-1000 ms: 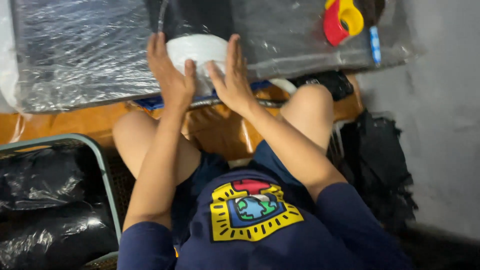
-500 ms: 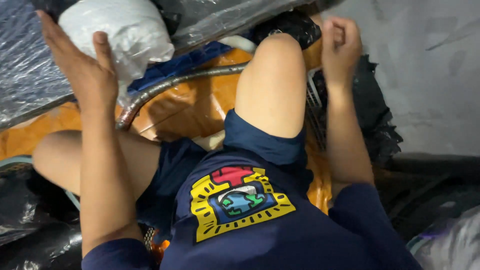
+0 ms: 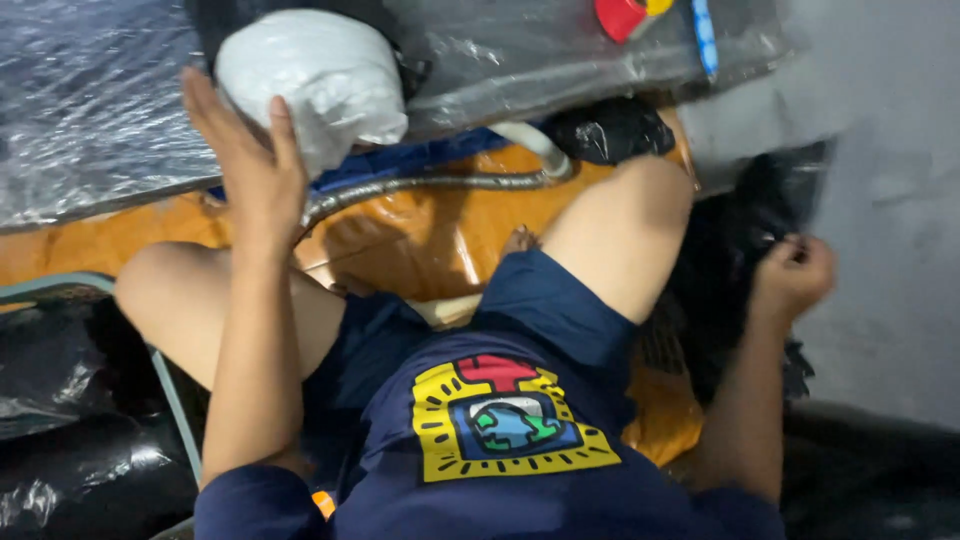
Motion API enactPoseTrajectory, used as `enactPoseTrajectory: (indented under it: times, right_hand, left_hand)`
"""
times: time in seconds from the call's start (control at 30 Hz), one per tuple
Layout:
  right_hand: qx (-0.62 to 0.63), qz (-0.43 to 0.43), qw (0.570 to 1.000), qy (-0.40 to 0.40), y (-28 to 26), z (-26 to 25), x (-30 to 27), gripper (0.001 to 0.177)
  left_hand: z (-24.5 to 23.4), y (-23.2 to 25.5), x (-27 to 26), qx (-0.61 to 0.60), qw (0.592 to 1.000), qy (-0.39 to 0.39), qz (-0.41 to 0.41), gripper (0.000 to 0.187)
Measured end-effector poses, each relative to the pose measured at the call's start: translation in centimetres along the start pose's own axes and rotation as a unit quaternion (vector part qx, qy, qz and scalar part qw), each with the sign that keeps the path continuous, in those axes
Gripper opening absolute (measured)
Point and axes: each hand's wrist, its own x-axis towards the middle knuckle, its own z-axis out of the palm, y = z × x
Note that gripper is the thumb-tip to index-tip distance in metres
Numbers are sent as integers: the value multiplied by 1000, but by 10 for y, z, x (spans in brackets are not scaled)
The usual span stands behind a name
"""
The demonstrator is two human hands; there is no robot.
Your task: The person is stuffing a white pillow into a black plastic bag, smoothing the bag, and then dusting the exterior with a feather duster.
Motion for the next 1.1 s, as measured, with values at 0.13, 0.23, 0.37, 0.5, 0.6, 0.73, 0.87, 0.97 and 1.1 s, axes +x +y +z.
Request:
enactPoseTrajectory:
  times: [0.13, 0.23, 0.37, 0.5, 0.6, 0.73, 0.87, 0.97, 1.1]
  right_hand:
    - [123, 15, 992, 11, -92, -70, 71, 8]
    - [234, 25, 972, -16, -177, -106, 100, 6]
    - [270, -90, 958, -43, -285, -111, 105, 24]
    - [417, -331, 841, -100, -406, -110, 109, 38]
    - [476, -316, 804, -165, -439, -126, 106, 42]
    - [447, -223, 863, -77, -411, -91, 105, 42]
    - [533, 55, 803, -260, -400, -51, 93, 65]
    - [554, 181, 749, -315, -406, -32, 82, 46]
    - [473, 89, 834, -270, -376, -7, 79, 24]
  left_hand:
    - [-10, 26, -14, 19, 997, 71, 23, 76]
    - [-15, 59, -34, -20, 982, 153, 107, 72]
    - [-16, 119, -75, -278, 950, -41, 134, 88]
    - [32, 112, -123, -410, 895, -154, 88, 112]
    - [-13, 142, -98, -396, 892, -62, -211, 66]
    - [-22, 106, -95, -445, 859, 19, -251, 71]
    - [-5, 84, -103, -613, 752, 100, -221, 61]
    - [-1, 77, -112, -621, 751, 90, -204, 57]
    - [31, 14, -172, -308, 938, -8, -160, 58]
